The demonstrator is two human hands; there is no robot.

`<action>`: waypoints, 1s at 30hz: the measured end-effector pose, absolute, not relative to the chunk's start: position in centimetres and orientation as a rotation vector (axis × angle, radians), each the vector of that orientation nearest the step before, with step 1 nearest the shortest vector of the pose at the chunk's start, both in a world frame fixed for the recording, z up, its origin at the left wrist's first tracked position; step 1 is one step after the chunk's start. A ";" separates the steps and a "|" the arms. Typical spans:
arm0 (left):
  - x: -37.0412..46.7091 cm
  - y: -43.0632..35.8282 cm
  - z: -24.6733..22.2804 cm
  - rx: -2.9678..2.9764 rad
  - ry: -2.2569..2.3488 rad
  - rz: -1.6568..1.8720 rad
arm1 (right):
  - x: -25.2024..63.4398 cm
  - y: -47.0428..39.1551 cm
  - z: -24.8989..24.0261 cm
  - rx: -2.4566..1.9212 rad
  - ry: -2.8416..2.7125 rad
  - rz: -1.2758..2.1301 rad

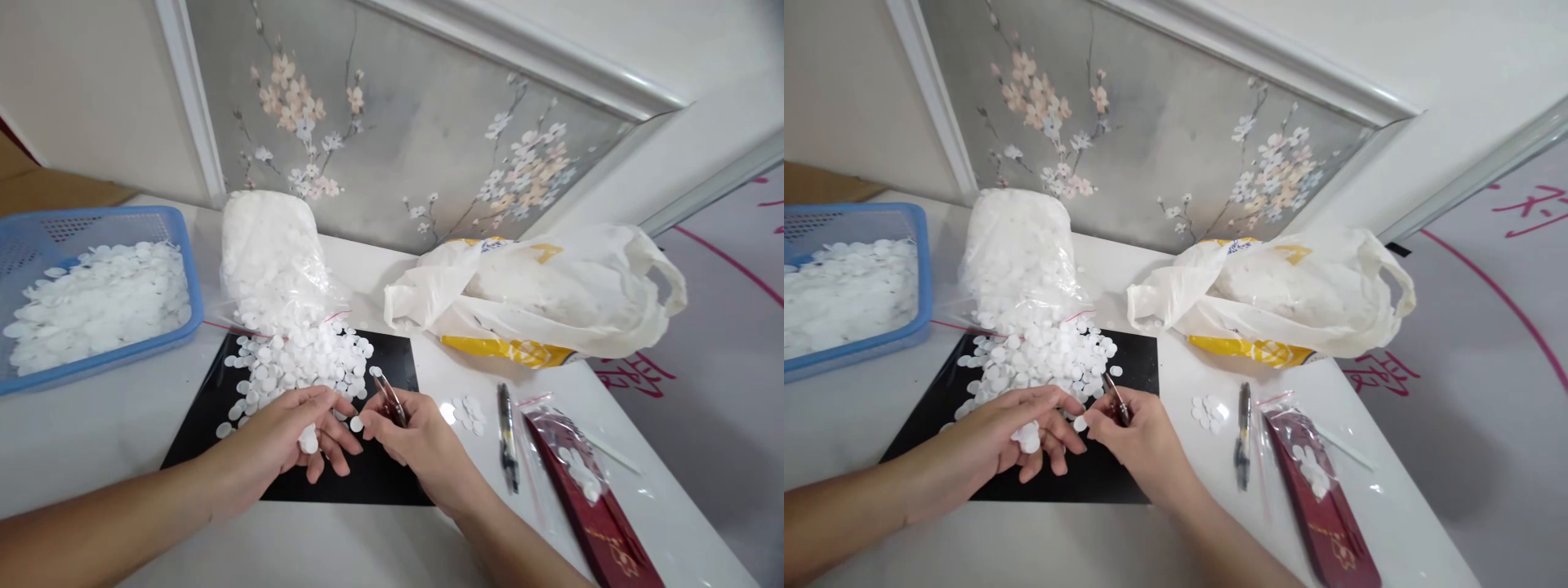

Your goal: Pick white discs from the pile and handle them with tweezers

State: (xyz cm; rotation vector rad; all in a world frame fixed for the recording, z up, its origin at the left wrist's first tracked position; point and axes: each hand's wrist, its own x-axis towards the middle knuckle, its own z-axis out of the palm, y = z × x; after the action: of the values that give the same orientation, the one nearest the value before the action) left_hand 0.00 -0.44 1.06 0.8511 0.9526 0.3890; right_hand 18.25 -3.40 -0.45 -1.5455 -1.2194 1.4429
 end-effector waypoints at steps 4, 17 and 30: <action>0.2 -0.5 0.9 0.847 0.910 0.389 | 17.9 -3.6 -0.6 -1.493 -1.270 1.435; -1.3 1.9 2.2 0.707 1.050 0.626 | 18.0 -3.1 -2.8 -1.401 -1.978 0.800; -0.2 0.6 0.6 1.062 0.964 0.478 | 17.5 -3.1 -0.2 -1.337 -1.108 1.540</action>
State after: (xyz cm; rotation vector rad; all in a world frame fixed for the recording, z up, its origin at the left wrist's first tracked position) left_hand -0.19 0.64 0.64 1.0622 0.9639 0.4780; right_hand 17.48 -3.14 -0.23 -1.3369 -1.1080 1.5398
